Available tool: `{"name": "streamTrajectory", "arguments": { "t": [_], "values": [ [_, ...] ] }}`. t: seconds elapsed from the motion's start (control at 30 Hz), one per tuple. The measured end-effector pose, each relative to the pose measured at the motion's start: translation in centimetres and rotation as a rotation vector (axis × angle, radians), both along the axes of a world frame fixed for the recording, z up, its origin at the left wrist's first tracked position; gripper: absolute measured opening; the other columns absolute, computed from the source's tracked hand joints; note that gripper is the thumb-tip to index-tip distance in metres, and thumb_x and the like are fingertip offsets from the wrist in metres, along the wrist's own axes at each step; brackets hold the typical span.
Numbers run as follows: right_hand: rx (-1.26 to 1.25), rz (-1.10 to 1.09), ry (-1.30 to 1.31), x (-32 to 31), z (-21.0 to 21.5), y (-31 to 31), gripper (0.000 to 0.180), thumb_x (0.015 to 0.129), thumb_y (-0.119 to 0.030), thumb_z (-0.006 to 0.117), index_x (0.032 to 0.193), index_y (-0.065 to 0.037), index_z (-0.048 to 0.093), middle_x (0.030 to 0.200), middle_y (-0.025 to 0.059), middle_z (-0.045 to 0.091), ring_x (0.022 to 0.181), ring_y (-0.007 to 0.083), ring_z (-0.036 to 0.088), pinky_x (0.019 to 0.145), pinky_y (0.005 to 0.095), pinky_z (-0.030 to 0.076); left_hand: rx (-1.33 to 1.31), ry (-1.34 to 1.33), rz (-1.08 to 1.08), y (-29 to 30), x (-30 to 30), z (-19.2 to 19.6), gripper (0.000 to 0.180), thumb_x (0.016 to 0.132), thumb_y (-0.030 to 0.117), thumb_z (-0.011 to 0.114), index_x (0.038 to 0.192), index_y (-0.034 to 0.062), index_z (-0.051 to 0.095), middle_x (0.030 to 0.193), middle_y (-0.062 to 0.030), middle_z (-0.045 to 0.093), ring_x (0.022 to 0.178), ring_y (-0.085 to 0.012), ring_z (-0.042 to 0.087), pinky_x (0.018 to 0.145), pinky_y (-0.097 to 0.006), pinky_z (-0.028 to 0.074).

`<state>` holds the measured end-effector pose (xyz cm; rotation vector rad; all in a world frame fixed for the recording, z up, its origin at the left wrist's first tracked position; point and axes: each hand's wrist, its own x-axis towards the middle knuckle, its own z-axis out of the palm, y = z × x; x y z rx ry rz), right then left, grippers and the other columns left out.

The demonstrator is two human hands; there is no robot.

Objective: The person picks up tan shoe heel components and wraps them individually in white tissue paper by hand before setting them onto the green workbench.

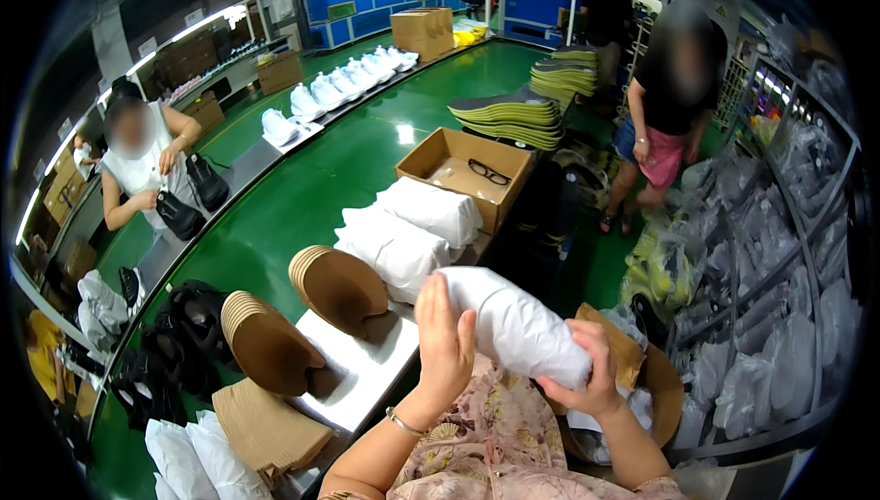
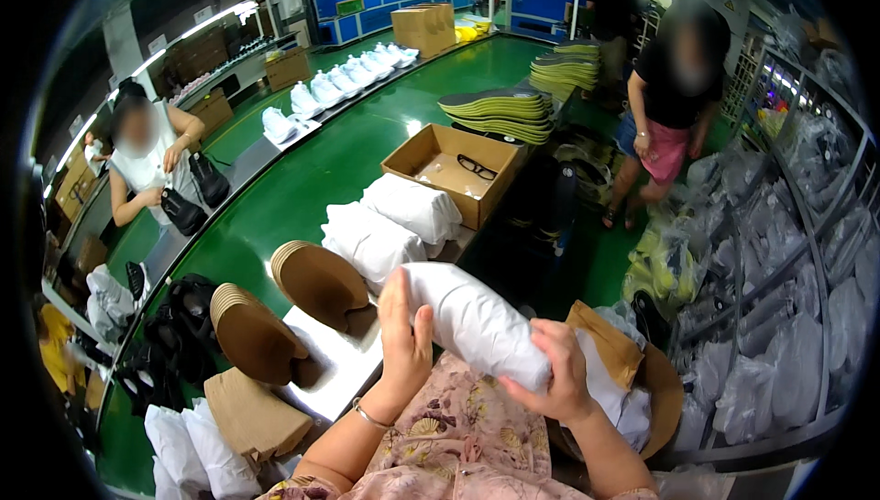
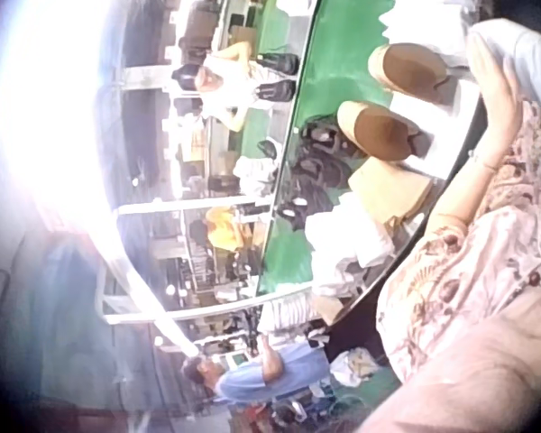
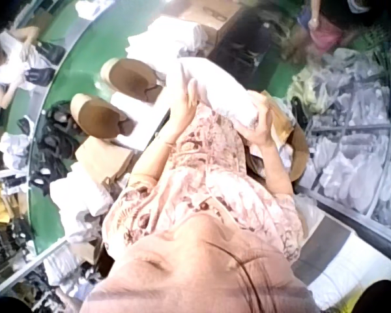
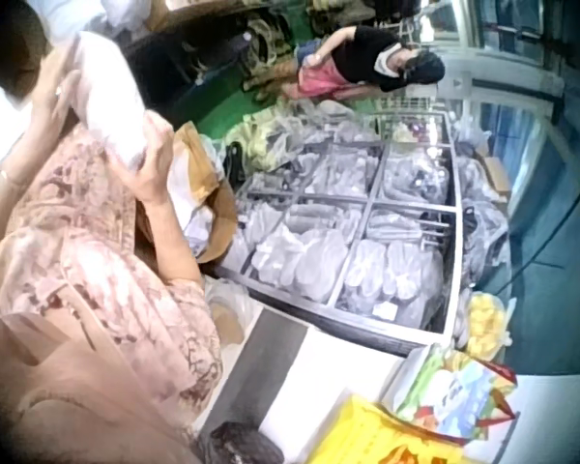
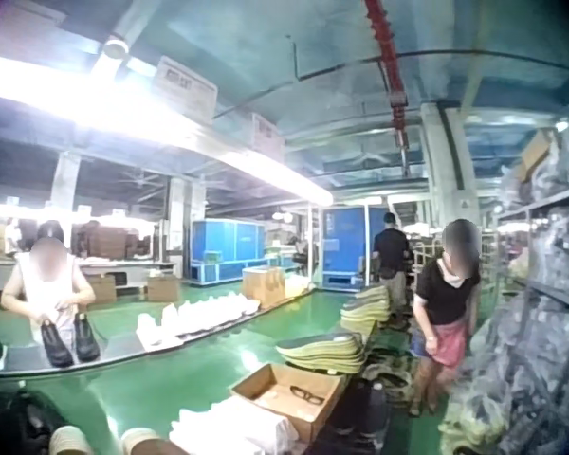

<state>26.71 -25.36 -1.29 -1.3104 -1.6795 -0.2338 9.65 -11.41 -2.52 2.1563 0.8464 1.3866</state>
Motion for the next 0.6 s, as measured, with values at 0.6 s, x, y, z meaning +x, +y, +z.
{"name": "streamTrajectory", "arguments": {
  "t": [0.6],
  "values": [
    [-0.259,0.034,0.735,-3.7,-0.4,2.9,0.075,0.06,-0.02,0.081,0.119,-0.002,0.039,0.109,0.0114,0.048,0.099,0.0191,0.048,0.087,0.0313,0.04,-1.363,-0.822,-0.518,5.1,-2.8,2.4,0.039,0.092,0.035,0.051,0.105,-0.0014,0.058,0.102,-0.0101,0.063,0.092,-0.0199,0.062,0.085,-0.034,0.048]
  ]
}}
